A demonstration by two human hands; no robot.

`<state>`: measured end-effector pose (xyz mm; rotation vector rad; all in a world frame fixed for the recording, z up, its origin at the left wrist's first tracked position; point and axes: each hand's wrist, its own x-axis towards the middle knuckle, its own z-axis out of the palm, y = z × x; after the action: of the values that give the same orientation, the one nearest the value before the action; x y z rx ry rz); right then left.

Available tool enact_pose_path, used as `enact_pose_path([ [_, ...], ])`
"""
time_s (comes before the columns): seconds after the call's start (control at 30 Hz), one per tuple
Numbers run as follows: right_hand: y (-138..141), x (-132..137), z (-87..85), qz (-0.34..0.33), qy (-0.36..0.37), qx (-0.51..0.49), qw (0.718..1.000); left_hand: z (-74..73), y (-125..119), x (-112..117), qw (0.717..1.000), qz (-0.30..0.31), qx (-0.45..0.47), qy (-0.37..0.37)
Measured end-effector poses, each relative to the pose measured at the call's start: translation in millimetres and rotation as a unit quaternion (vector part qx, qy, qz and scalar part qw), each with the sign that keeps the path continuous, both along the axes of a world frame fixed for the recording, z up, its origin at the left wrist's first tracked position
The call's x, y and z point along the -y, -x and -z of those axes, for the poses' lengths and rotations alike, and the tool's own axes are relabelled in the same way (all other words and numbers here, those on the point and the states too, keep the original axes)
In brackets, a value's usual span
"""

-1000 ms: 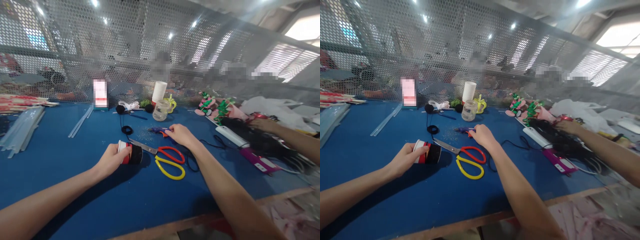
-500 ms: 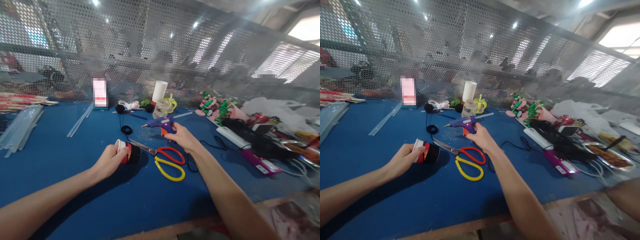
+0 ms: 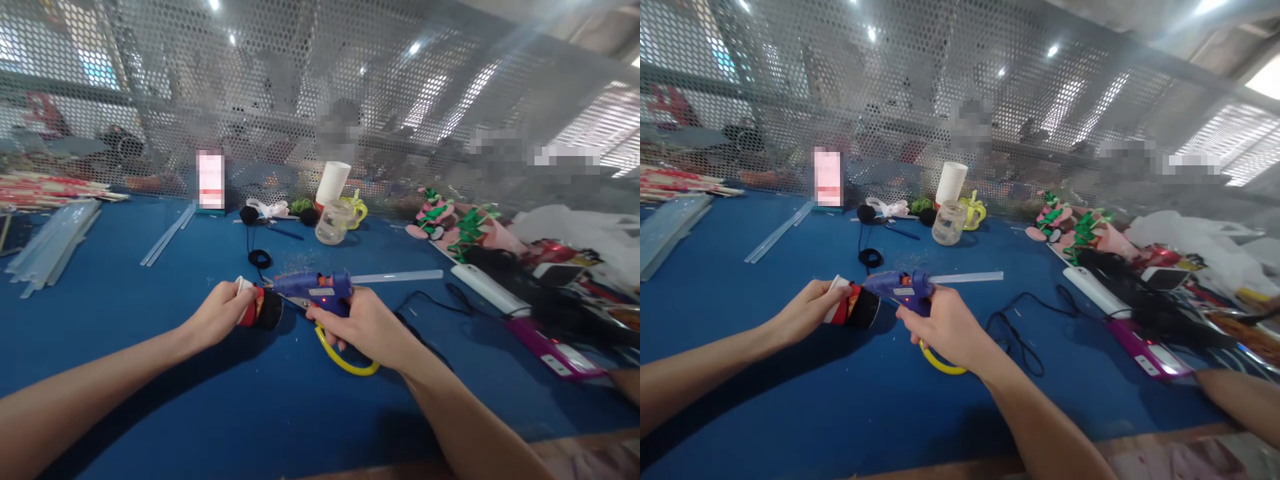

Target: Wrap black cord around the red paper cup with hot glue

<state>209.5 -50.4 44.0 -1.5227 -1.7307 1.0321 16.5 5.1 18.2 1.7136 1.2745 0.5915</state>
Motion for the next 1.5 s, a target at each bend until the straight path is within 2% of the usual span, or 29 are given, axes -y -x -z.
enact_pose_path([
  [0.13,2,3,-2.5,0.014,-0.020,0.068,0.997,0.9,-1,0,1.000,-0.001,-0.004,0.009],
  [0.33,5,4,-5.5,0.034,0.013,0.112,0.993,0.8,-2,0,1.000,0.003,-0.011,-0.004],
  [0.8,6,9,-8.7,0.043,0.016,0.114,0.992,1.9,-2,1,1.000,0.002,-0.022,-0.013],
  [1.07,6,8,-7.6,0.031,-0.012,0.101,0.994,1.6,-2,1,1.000,-0.006,-0.021,-0.011],
  [1.37,5,11,-6.1,0.016,0.039,0.085,0.995,3.9,-1,0,1.000,-0.005,-0.004,-0.008],
  [1.5,7,12,-7.3,0.025,0.027,0.088,0.995,3.6,-2,0,1.000,-0.006,0.002,-0.002],
])
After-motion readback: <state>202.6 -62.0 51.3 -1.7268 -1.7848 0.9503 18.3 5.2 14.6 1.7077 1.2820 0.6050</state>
